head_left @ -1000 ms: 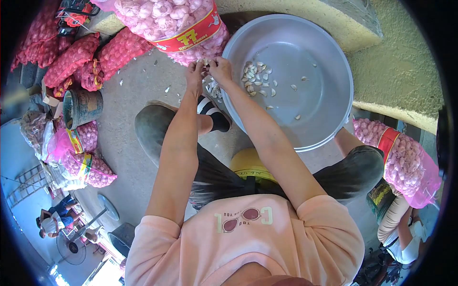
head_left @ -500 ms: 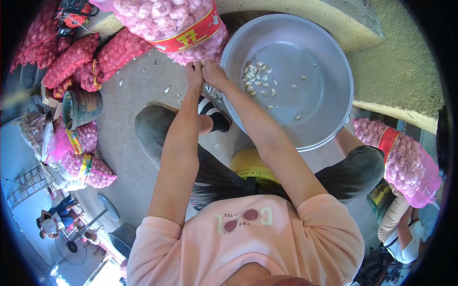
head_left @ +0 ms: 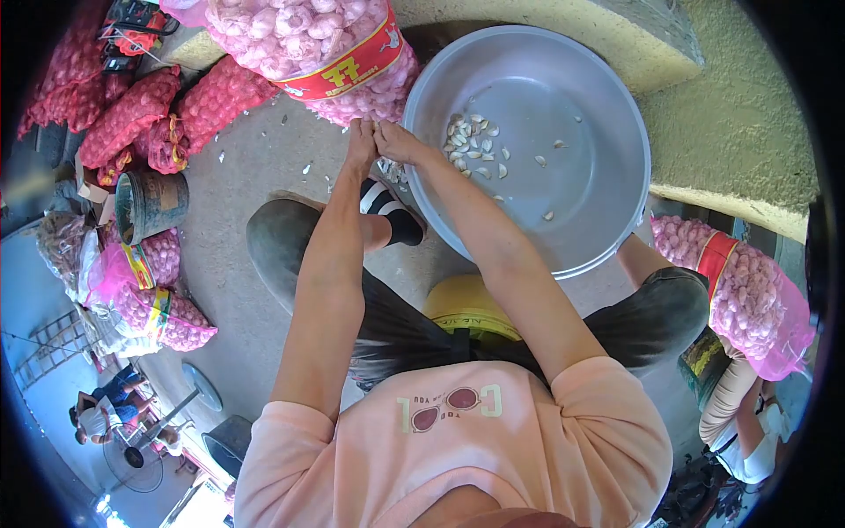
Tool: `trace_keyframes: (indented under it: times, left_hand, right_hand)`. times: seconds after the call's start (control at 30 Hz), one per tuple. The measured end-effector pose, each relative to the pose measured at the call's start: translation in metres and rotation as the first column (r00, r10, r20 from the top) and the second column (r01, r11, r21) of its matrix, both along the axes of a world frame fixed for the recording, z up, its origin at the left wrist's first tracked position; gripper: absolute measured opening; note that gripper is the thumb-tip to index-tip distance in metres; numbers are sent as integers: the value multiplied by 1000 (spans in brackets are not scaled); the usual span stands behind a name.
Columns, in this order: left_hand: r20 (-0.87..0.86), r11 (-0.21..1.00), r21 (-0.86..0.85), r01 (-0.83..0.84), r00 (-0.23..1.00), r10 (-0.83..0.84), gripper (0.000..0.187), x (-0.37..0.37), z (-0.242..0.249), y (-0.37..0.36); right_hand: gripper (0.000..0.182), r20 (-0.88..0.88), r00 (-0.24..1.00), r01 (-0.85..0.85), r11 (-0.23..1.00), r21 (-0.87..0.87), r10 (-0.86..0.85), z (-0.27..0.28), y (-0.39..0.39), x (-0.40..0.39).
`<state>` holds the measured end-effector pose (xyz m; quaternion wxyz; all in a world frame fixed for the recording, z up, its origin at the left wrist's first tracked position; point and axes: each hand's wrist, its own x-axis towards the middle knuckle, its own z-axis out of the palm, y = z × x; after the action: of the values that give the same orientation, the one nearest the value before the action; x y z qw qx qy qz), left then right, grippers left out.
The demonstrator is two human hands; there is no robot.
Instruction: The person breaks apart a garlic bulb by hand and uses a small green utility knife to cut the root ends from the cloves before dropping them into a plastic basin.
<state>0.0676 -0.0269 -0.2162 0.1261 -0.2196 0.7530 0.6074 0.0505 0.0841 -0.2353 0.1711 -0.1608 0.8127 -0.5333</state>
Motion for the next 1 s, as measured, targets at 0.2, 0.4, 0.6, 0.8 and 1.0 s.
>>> trace_keyframes:
  times: [0.2,0.4,0.6,0.8,1.0]
  left_hand:
    - [-358,723,-690,49,844,-399,48,2,-20,-10]
    - [-307,813,-581,-35,934,-180,48,8,9,-3]
    - [-347,811,-575,-111,930,-119,44,11,14,4]
    - [-370,905,-409,-117,928,-47,37,7,9,2]
    - [-383,903,-423,-78,918,-100,45,7,-7,-6]
  right_hand:
    - [49,89,995,40,998,41,-43,18,5,2]
    - [47,247,950,237,958,-160,-194,15,-22,5]
    - [51,311,932,241,959,-147,-186,18,-25,9]
    - [54,301,925,269,959,-93,-231,25,-22,12]
    - [45,200,961,226,958,-178,-190,6,-20,14]
